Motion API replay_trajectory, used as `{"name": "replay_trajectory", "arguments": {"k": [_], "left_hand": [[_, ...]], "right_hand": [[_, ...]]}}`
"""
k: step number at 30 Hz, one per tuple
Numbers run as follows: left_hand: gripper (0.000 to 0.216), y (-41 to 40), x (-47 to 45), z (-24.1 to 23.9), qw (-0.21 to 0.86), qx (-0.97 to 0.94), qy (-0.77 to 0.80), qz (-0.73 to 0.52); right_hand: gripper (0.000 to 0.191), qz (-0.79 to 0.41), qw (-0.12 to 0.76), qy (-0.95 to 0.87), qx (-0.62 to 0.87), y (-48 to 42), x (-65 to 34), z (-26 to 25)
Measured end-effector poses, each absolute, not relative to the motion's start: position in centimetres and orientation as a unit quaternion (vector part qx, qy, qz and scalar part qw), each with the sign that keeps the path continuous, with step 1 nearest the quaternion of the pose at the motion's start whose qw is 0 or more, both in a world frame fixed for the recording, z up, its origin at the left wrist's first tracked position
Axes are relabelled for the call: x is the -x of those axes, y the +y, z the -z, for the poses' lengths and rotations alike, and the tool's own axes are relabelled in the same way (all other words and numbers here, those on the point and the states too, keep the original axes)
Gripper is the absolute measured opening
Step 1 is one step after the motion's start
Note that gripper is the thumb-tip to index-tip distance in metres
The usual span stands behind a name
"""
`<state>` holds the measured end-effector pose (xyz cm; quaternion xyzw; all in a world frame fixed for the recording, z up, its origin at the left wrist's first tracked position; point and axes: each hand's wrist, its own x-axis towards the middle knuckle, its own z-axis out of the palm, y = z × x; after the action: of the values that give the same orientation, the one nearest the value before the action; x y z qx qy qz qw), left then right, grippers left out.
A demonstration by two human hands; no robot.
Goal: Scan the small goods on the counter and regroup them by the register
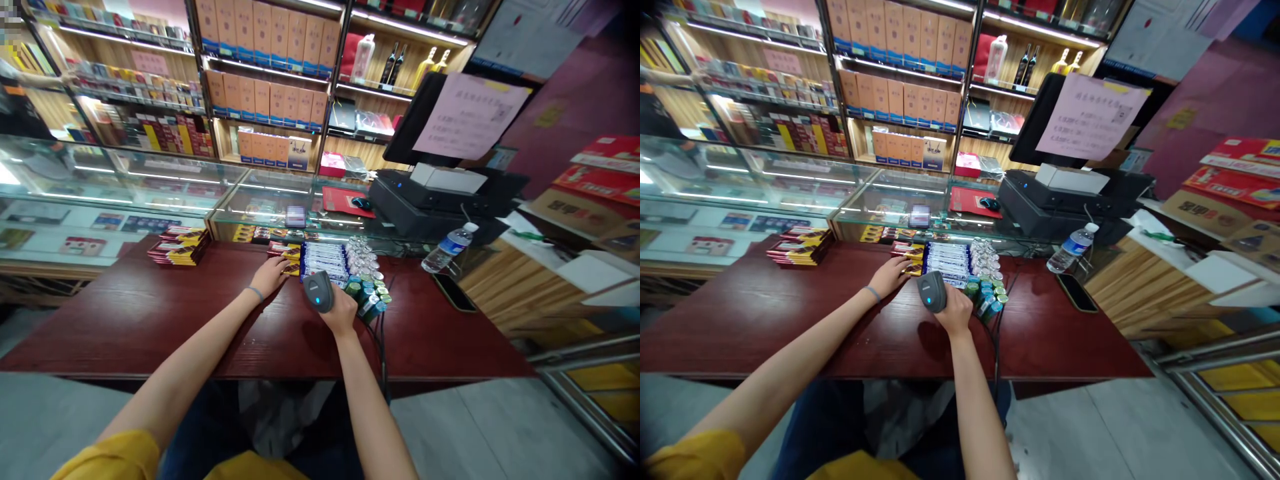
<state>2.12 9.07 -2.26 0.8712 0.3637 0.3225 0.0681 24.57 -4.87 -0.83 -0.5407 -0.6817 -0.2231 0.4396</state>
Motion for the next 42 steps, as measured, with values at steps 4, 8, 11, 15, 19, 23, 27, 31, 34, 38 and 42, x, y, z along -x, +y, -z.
{"name": "replay_trajectory", "arguments": {"k": [4,8,11,15,19,23,27,31,34,38,42], "left_hand": [[0.033,9.8,-2.0,2.1,0.040,-0.882,0.387,-0.265],[0.020,9.9,-2.0,1.7,0.050,-0.889,0.386,-0.240],[0.019,9.7,-1.8,1.2,0.060,-0.897,0.370,-0.232],[0.020,9.3,-1.0,0.0,0.057,-0.912,0.347,-0.209],[0.019,8.5,-0.1,-1.2,0.055,-0.900,0.365,-0.230],[0.022,7.2,0.0,-1.1,0.079,-0.811,0.449,-0.366],[0.022,6.2,-1.0,0.2,0.238,-0.619,0.511,-0.547],[0.023,5.8,-2.2,1.2,0.469,-0.437,0.455,-0.618],[0.027,5.4,-2.5,1.2,0.566,-0.364,0.390,-0.629],[0.032,5.3,-2.3,1.2,0.613,-0.328,0.349,-0.628],[0.029,5.7,-2.0,1.4,0.612,-0.305,0.337,-0.647]], "right_hand": [[0.034,0.217,0.441,-0.683,0.541,-4.9,-24.5,0.8],[0.037,0.206,0.438,-0.683,0.547,-4.9,-24.6,1.0],[0.037,0.209,0.440,-0.683,0.544,-4.9,-24.7,1.0],[0.036,0.213,0.445,-0.684,0.537,-5.0,-24.6,0.7],[0.035,0.208,0.450,-0.681,0.540,-5.0,-24.4,0.5],[0.038,0.213,0.449,-0.680,0.539,-5.0,-24.4,0.5],[0.039,0.206,0.444,-0.684,0.541,-5.0,-24.4,0.5],[0.037,0.207,0.447,-0.686,0.535,-5.1,-24.3,0.3],[0.036,0.219,0.447,-0.686,0.530,-5.1,-24.2,0.2],[0.033,0.231,0.434,-0.694,0.527,-5.1,-24.1,-0.2],[0.033,0.238,0.428,-0.700,0.520,-5.3,-23.9,-0.6]]}}
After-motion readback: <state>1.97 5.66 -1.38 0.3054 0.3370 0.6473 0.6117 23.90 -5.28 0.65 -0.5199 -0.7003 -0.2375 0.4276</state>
